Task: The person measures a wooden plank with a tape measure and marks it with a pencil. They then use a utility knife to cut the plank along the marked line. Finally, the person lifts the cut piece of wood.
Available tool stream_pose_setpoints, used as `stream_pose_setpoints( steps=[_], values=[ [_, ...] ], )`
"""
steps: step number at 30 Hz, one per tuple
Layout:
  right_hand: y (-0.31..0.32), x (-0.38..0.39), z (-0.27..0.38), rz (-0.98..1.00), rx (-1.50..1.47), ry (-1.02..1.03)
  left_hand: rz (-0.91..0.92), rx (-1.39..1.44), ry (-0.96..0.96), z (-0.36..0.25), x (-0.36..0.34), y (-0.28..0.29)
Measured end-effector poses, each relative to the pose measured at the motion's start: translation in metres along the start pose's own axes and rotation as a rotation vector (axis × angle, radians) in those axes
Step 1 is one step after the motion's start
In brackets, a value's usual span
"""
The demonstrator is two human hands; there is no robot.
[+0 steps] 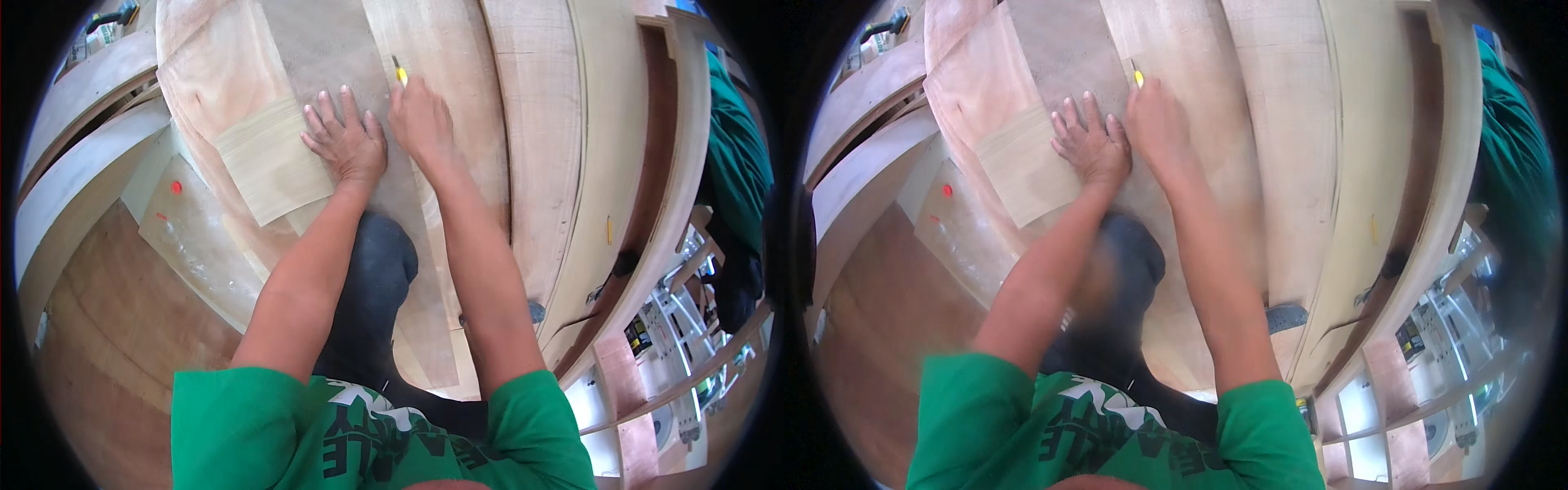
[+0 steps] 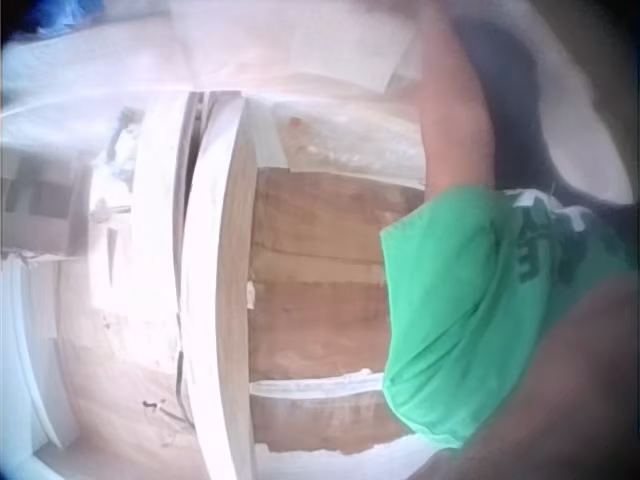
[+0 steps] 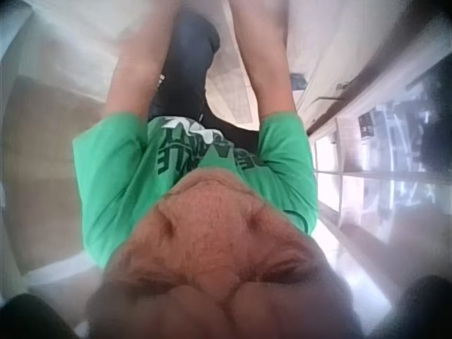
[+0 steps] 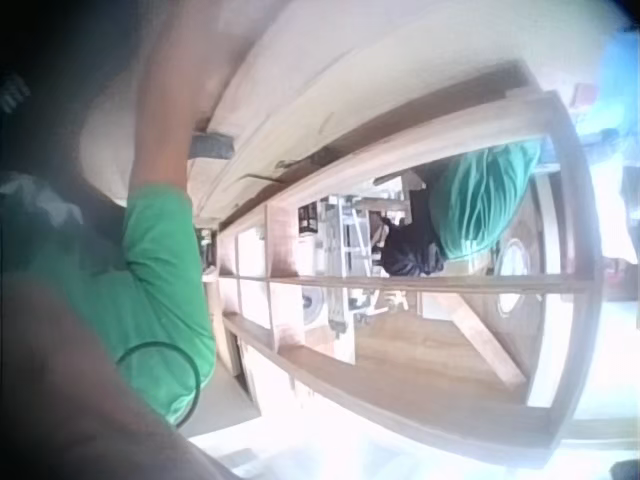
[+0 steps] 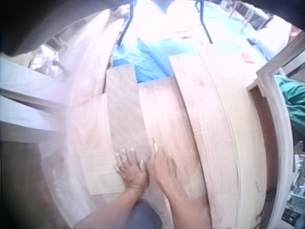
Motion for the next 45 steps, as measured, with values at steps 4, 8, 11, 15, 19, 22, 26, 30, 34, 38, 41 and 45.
stream_pose_setpoints(
  steps=[4,8,11,15,19,22,26,30,34,38,41,45],
  values=[
    [-0.005,-0.013,0.014,-0.006,0.021,0.067,0.015,-0.02,-0.001,0.006,0.003,0.001],
    [-0.006,-0.014,0.015,-0.008,0.082,0.103,0.018,-0.011,0.019,0.006,0.003,0.002],
    [-0.005,-0.012,0.021,-0.023,0.115,0.135,0.027,0.005,0.027,0.007,0.001,0.002],
    [-0.002,-0.008,0.028,0.067,0.168,0.054,0.01,-0.005,0.009,0.008,0.004,0.001],
    [0.004,-0.003,0.028,0.109,0.225,0.096,-0.006,-0.015,0.004,0.006,0.0,-0.002],
    [0.008,0.0,0.024,0.151,0.144,0.096,0.024,-0.002,0.036,0.003,0.002,0.0],
    [-0.002,0.041,0.0,0.263,0.159,0.001,0.016,-0.034,0.015,0.007,0.004,0.0],
    [-0.029,0.137,-0.046,0.301,0.138,-0.117,-0.03,-0.044,-0.001,0.009,0.003,-0.002],
    [-0.02,0.174,-0.063,0.459,0.156,-0.218,-0.024,-0.016,0.008,0.007,0.003,-0.001],
    [0.012,0.148,-0.041,0.063,0.009,-0.34,-0.034,-0.007,-0.006,0.007,0.003,-0.002],
    [-0.006,0.122,-0.049,-0.213,0.037,-0.232,-0.039,-0.005,0.0,0.008,0.004,-0.002],
    [-0.033,0.099,-0.05,-0.277,0.044,-0.282,0.001,0.016,0.006,-0.002,-0.001,0.001]
  ],
)
Point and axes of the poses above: each hand's wrist, its own x-axis away from the middle knuckle, its own y-axis out of the back of the hand, z = x × y, the point moved 2 cm from there along -x, towards the middle knuckle, and after that the axes turned 11 degrees about x, right-handed, at the moved point
